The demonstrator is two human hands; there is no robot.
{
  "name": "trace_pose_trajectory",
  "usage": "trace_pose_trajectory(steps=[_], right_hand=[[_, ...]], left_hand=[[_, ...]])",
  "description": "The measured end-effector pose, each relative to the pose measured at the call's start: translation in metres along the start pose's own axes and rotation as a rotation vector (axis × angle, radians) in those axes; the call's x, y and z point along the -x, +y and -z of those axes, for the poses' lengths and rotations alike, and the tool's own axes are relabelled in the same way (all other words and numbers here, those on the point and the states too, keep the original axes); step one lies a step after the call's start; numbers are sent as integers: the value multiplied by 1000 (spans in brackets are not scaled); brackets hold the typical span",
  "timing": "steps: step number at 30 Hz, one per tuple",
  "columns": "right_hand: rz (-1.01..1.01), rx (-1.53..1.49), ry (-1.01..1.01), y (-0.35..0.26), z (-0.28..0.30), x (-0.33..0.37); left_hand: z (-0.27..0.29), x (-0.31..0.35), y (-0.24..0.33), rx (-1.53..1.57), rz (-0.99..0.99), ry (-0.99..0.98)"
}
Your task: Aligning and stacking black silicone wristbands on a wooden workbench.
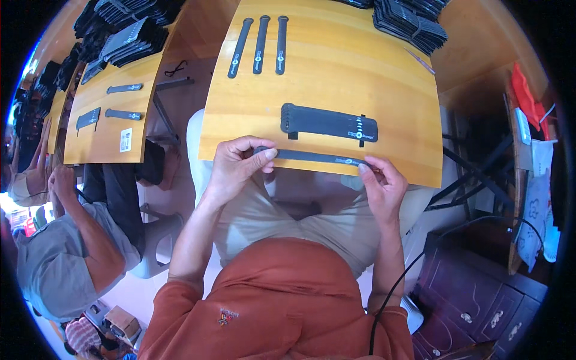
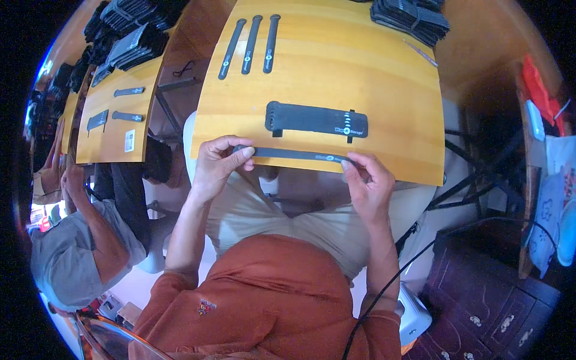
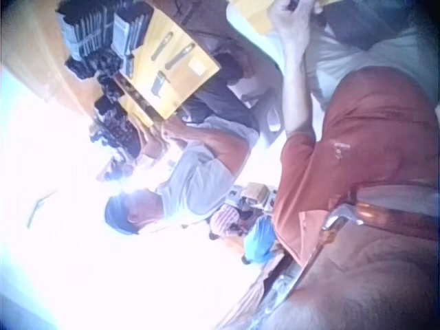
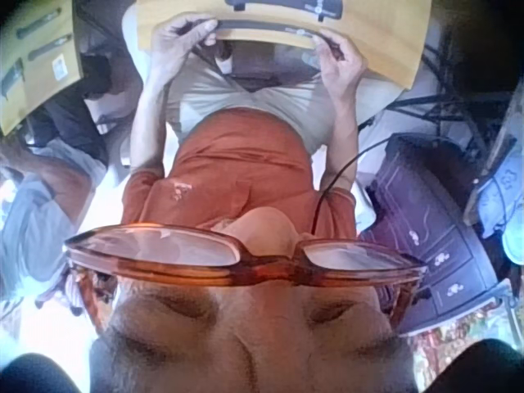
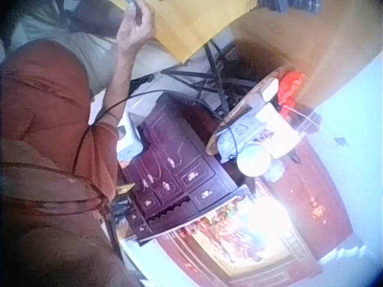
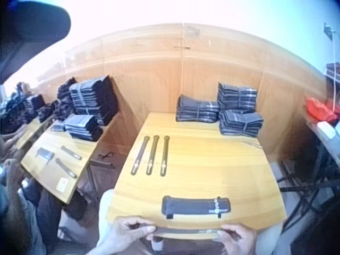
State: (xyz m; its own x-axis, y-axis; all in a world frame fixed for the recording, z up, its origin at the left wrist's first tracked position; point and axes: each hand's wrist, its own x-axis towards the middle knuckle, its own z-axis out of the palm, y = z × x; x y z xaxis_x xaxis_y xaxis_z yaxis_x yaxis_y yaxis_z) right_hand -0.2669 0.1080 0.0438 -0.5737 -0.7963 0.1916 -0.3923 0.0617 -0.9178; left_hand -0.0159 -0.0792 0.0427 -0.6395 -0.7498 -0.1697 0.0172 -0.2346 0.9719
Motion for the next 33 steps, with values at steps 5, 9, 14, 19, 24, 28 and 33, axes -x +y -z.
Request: trace_pose_trajectory(steps=[5, 9, 14, 19, 24, 28, 33], right_hand=[[-23, -48, 26, 18, 5, -7], [-46, -37, 49, 18, 7, -15], [-107, 22, 82, 21, 8, -25], [-37, 104, 77, 25, 12, -35], [49, 219, 75, 25, 11, -45], [41, 271, 60, 26, 12, -50], [65, 283, 35, 30, 13, -51]], left_hand=[[-5, -9, 5, 8, 29, -17], [-7, -18, 4, -53, 42, 13], [-12, -30, 2, -141, 25, 43], [-19, -38, 5, -259, 21, 89], [-22, -47, -2, -289, 21, 117], [-22, -51, -4, -393, 40, 141], [-22, -52, -3, -390, 84, 165]])
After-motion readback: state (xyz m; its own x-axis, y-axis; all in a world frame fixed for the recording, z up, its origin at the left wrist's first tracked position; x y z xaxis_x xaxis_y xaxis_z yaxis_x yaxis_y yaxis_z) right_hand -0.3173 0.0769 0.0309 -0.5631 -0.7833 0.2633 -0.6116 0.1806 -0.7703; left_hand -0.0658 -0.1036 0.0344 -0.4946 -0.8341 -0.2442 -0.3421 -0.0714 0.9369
